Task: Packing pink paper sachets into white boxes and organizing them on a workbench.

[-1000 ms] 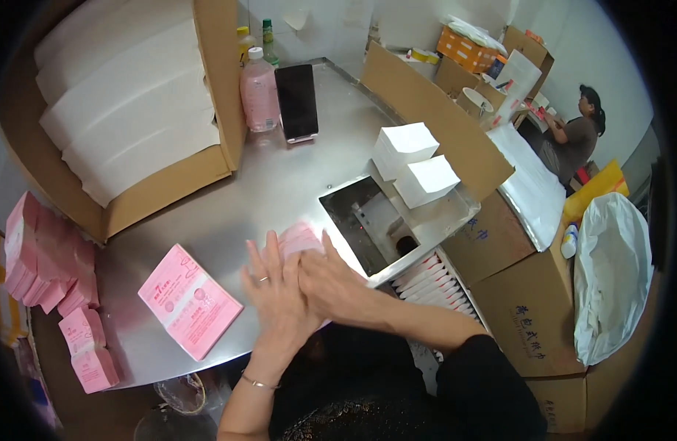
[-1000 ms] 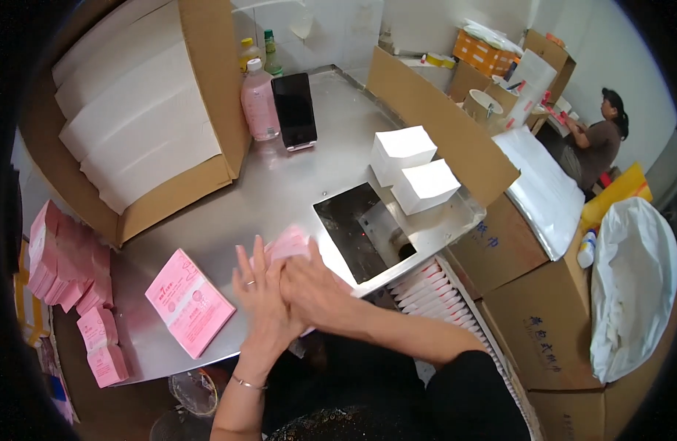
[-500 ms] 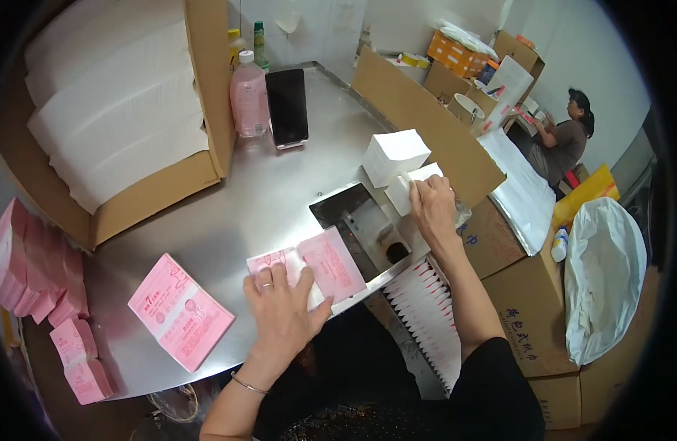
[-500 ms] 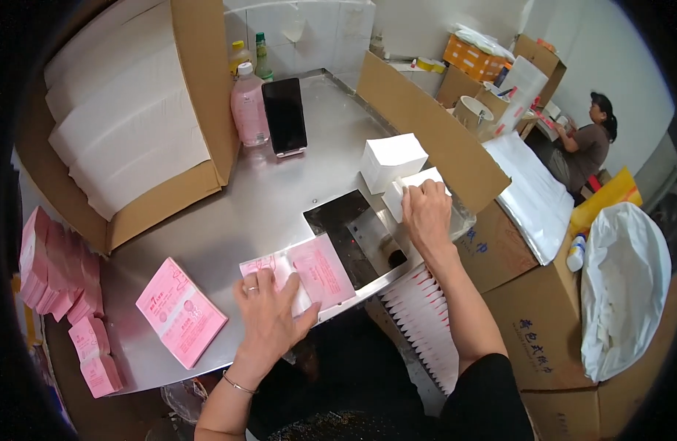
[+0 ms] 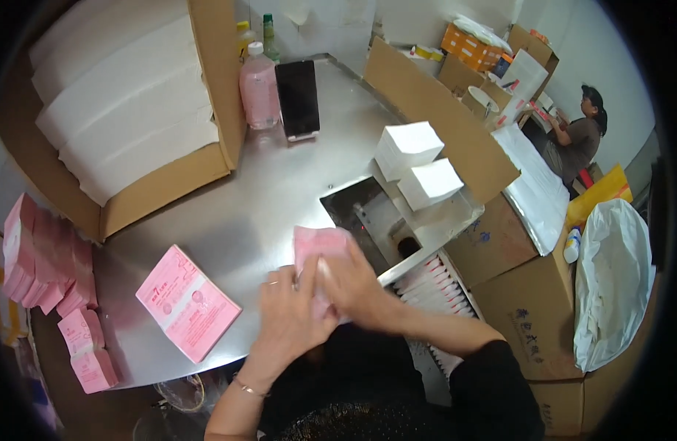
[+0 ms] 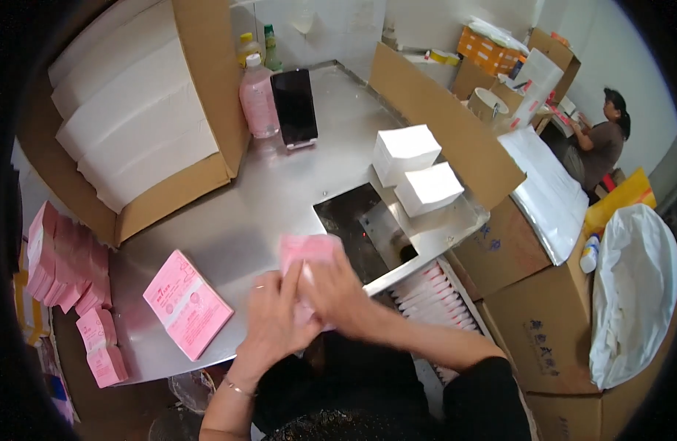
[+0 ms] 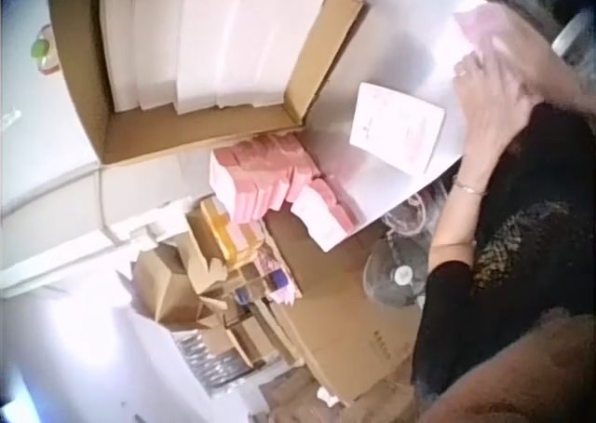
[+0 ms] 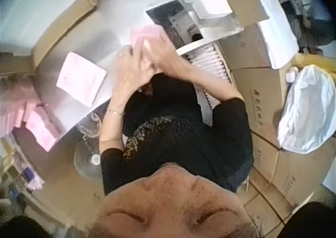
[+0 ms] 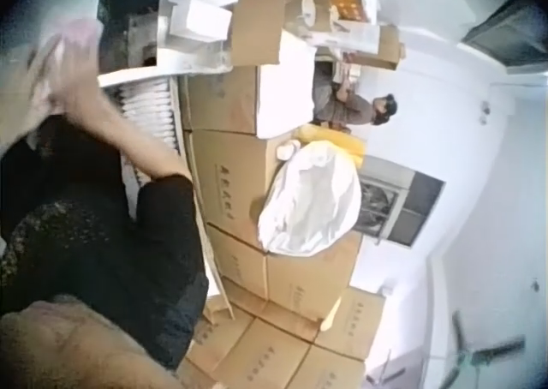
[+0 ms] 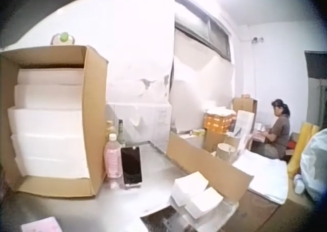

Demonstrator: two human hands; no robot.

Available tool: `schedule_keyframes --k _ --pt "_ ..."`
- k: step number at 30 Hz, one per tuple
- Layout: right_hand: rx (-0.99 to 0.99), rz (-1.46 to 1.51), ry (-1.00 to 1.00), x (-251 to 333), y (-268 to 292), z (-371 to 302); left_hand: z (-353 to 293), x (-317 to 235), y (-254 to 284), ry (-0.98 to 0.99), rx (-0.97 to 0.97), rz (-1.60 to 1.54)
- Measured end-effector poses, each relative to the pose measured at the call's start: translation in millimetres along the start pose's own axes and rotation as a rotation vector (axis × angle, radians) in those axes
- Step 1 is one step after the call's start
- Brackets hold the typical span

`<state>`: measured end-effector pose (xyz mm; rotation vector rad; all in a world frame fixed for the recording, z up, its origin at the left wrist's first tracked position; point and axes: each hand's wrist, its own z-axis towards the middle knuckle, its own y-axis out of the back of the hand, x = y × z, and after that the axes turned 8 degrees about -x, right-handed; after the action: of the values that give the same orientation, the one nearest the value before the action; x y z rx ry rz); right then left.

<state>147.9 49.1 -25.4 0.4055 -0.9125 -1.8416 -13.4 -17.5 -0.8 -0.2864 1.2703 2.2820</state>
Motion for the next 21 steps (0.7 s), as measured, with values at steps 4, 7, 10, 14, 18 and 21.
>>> schedule_keyframes --k 4,7,10,14,18,21 --pt "0.266 -0.118 -0.264 -49.8 -25.7 27.3 3.3 -15.3 13.9 0.053 0.139 0.044" --pt "0.079 0.018 -0.559 -95.8 -23.3 2.3 -20.2 4.4 33.1 0.049 0.143 0.083" --pt "0.493 -0.251 -0.544 -101.8 -7.5 -13.0 -26.8 -1.5 37.5 -0.040 0.119 -0.131" --pt "0.034 -0.376 -0.425 -89.0 42.3 -9.2 -55.6 33.1 76.3 0.164 -0.226 0.154" --pt "-0.111 -0.798 -0.436 -130.5 79.3 2.6 -74.9 61.7 121.6 0.445 -0.203 0.563" --pt "-0.175 -0.717 -0.488 -146.4 71.9 -12.0 -77.7 80.4 111.2 0.426 -0.051 0.538"
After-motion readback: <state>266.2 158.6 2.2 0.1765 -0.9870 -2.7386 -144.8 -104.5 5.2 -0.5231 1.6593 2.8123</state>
